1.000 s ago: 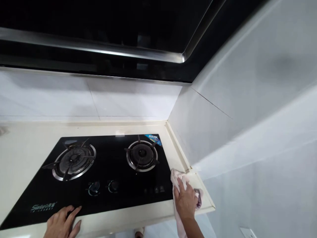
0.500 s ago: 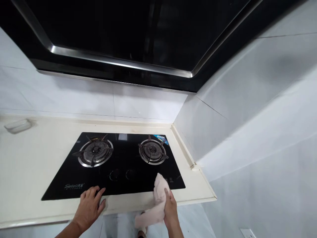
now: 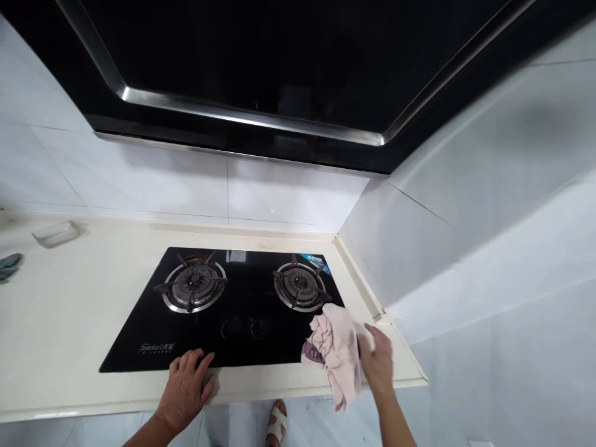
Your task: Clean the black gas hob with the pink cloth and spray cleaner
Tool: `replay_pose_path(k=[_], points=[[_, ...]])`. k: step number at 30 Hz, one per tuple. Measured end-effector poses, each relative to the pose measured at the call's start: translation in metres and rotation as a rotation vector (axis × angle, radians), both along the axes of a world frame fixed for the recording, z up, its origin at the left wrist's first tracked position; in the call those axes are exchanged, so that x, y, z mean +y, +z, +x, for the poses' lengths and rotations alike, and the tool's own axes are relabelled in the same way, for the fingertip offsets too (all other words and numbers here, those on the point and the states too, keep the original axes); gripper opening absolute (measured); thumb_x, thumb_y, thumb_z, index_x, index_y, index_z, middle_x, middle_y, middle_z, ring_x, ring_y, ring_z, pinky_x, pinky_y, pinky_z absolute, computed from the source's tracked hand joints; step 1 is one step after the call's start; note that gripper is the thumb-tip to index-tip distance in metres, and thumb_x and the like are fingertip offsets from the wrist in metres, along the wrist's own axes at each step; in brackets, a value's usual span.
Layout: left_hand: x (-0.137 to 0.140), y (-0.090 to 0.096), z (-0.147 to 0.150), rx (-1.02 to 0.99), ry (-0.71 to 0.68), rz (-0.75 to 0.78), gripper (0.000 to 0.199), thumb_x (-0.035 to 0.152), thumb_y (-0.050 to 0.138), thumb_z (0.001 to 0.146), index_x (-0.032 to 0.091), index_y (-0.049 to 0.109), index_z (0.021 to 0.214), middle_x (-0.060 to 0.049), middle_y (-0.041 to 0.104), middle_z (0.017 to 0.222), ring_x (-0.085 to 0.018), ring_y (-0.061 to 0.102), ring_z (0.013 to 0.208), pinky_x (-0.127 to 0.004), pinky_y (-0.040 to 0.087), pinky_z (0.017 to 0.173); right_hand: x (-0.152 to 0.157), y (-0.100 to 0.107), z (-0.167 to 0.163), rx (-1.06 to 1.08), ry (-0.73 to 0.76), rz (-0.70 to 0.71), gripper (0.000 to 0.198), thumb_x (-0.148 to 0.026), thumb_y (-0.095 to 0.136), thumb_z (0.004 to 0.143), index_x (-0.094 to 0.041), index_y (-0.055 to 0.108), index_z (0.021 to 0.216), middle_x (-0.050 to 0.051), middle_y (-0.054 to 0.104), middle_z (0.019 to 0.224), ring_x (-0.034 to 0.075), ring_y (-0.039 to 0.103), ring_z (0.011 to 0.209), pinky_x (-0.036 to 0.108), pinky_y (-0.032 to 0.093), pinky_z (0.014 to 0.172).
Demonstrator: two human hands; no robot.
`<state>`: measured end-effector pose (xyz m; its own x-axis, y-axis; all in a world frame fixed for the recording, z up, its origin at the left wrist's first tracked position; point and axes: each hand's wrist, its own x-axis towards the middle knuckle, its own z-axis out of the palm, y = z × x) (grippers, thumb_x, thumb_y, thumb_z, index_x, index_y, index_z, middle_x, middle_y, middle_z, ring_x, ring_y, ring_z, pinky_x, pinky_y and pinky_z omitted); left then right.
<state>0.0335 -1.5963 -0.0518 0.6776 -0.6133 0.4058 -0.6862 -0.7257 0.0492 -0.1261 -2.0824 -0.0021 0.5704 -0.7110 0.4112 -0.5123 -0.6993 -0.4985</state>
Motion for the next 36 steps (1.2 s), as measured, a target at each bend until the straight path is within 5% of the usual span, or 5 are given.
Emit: replay_pose_path(k=[3,8,20,25,36], points=[[-0.001,0.003,0.0,0.005,-0.002,0.002,0.041,0.03,0.058,0.088,0.02,0.066,0.127,-0.014,0.064,0.119,-0.032,0.053,0.113,-0.049,0.036,0.095,0.033,-0.014,0.035,0.207,0.216,-0.018,0.054,-0.055,0.04,0.094,-0.025,0.061,0.134,0.011,0.049,0.151,0.033,0.04,0.142,0.054,0.035,0.113],[-0.002,0.009,-0.001,0.016,-0.011,0.009,0.038,0.031,0.056,0.091,0.02,0.066,0.127,-0.015,0.063,0.118,-0.032,0.053,0.113,-0.048,0.036,0.094,0.105,-0.044,0.053,0.306,0.155,-0.141,0.05,-0.048,0.039,0.096,-0.023,0.059,0.135,0.013,0.033,0.161,0.036,0.016,0.154,0.062,0.02,0.118],[0.014,-0.007,0.008,0.104,-0.018,-0.256,0.039,0.04,0.045,0.101,0.02,0.058,0.131,-0.013,0.061,0.122,-0.028,0.055,0.117,-0.044,0.043,0.096,0.329,-0.027,0.079,0.249,1.025,-0.145,0.041,-0.045,0.053,0.097,-0.027,0.056,0.134,0.006,0.049,0.152,0.031,0.033,0.145,0.057,0.03,0.115],[0.013,-0.003,0.009,0.116,0.027,-0.295,0.038,0.042,0.046,0.1,0.02,0.056,0.13,-0.014,0.059,0.122,-0.028,0.057,0.112,-0.044,0.046,0.091,0.269,-0.03,0.065,0.153,0.98,-0.165,0.023,-0.038,0.057,0.095,-0.027,0.065,0.113,0.004,0.06,0.136,0.026,0.041,0.137,0.048,0.029,0.116],[0.009,0.0,0.009,0.009,-0.021,-0.254,0.029,0.039,0.054,0.097,0.021,0.062,0.118,-0.011,0.061,0.114,-0.028,0.057,0.11,-0.042,0.046,0.087,-0.003,-0.049,0.001,0.091,-0.057,-0.071,0.053,-0.056,0.035,0.095,-0.017,0.07,0.1,0.019,0.062,0.116,0.034,0.053,0.113,0.053,0.041,0.096]])
